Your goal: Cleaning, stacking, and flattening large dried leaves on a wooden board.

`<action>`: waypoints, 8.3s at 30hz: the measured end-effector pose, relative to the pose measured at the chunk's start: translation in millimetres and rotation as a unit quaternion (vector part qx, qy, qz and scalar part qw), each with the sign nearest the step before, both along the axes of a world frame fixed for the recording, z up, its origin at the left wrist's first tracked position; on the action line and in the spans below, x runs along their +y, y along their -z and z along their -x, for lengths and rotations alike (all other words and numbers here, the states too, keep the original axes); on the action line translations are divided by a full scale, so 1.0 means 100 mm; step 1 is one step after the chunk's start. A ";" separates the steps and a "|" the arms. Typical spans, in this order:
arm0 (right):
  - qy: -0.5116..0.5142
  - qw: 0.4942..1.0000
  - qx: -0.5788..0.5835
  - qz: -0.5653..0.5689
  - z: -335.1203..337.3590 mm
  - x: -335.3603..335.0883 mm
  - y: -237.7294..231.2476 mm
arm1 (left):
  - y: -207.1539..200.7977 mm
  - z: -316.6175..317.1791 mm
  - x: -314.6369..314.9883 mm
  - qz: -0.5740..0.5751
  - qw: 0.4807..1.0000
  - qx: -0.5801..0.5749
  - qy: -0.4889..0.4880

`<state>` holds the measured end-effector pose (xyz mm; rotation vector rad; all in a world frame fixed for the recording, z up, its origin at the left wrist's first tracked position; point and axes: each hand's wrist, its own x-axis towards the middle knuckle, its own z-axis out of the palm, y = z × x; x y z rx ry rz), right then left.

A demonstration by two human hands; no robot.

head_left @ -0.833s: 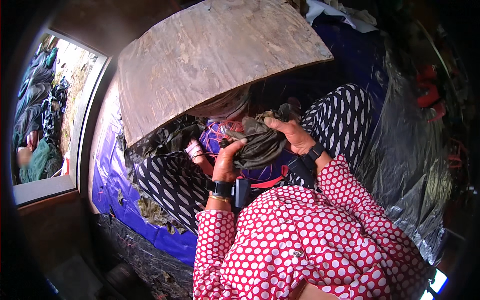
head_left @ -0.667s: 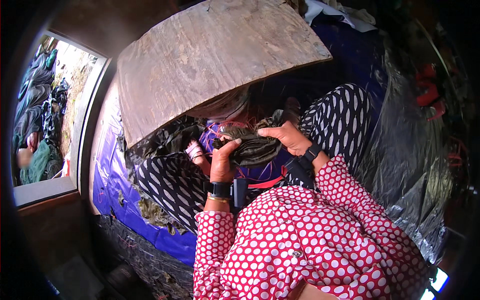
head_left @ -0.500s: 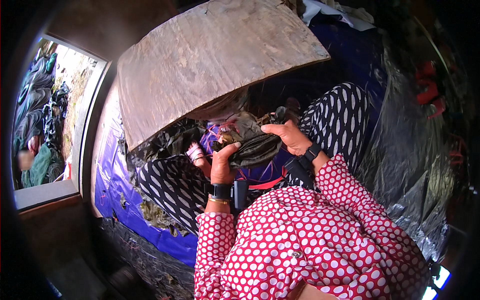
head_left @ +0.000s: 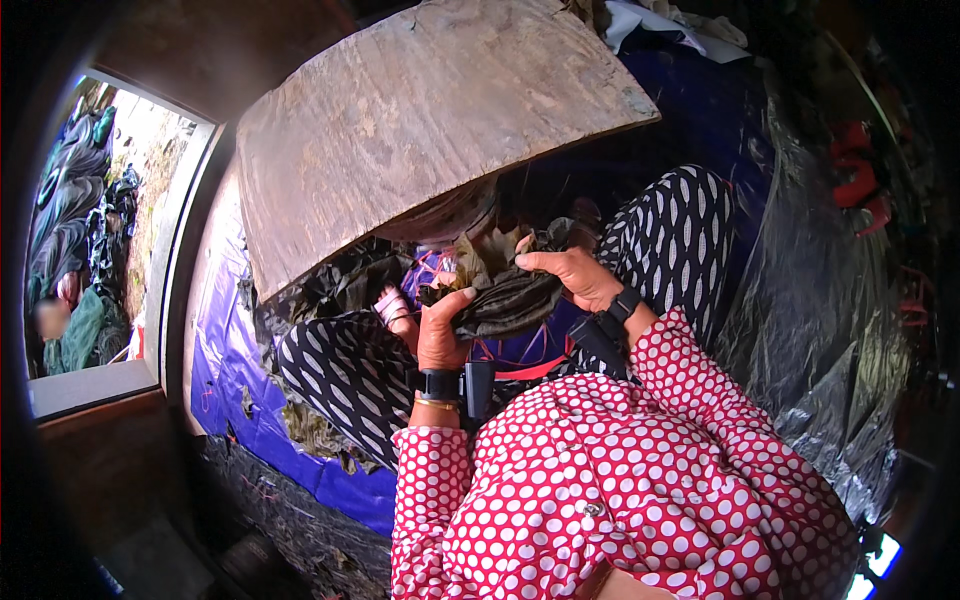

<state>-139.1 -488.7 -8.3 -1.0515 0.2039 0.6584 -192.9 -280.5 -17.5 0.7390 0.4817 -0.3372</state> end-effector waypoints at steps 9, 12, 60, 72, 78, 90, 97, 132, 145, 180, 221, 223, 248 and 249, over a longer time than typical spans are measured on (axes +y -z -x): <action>0.031 0.995 -0.086 -0.037 0.00 -0.03 0.00 | -0.15 -0.04 -0.08 0.000 0.999 0.029 0.043; 0.004 0.994 -0.071 -0.085 -0.03 -0.01 -0.13 | -0.15 -0.05 -0.06 0.009 0.999 0.029 0.014; -0.093 0.970 -0.218 0.061 -0.03 0.10 -0.28 | -0.82 -0.59 -0.21 -0.093 0.982 -0.130 0.104; 0.081 0.968 -0.034 -0.235 -0.08 0.13 -0.51 | -1.02 -0.31 -0.15 -0.163 0.952 -0.201 0.165; 0.108 0.977 -0.048 -0.180 -0.39 0.09 -0.89 | -1.20 -0.43 -0.07 -0.231 0.947 -0.186 0.119; 0.280 0.945 -0.149 0.082 -2.04 -0.91 -1.41 | -2.28 -1.54 1.37 -0.525 0.816 -0.233 0.056; 0.120 0.739 -0.158 0.644 -2.30 -1.21 -0.32 | -0.48 -1.49 2.75 -0.768 0.640 -0.034 0.011; -0.221 0.614 -0.647 0.393 -1.50 0.92 -0.86 | -0.78 -1.44 2.69 -0.871 0.471 0.117 -0.077; -0.191 0.544 -0.496 0.649 -1.83 0.31 -1.00 | -0.96 -1.22 2.40 -0.790 0.565 0.198 0.131; -0.243 0.480 -0.718 0.441 -1.36 1.03 -0.90 | -0.97 -1.28 2.07 -0.810 0.569 -0.130 0.061; -0.212 0.498 -0.731 0.416 -1.34 1.23 -0.88 | -1.15 -1.27 1.99 -0.738 0.637 -0.220 -0.007; -0.219 0.465 -0.736 0.440 -1.38 1.15 -0.77 | -1.17 -1.30 1.63 -0.631 0.733 -0.197 0.162; -0.218 0.505 -0.741 0.385 -1.49 1.13 -0.81 | -1.13 -1.25 1.63 -0.677 0.639 -0.241 0.274; -0.217 0.506 -0.740 0.385 -1.45 1.13 -0.82 | -1.09 -1.25 1.65 -0.677 0.639 -0.240 0.275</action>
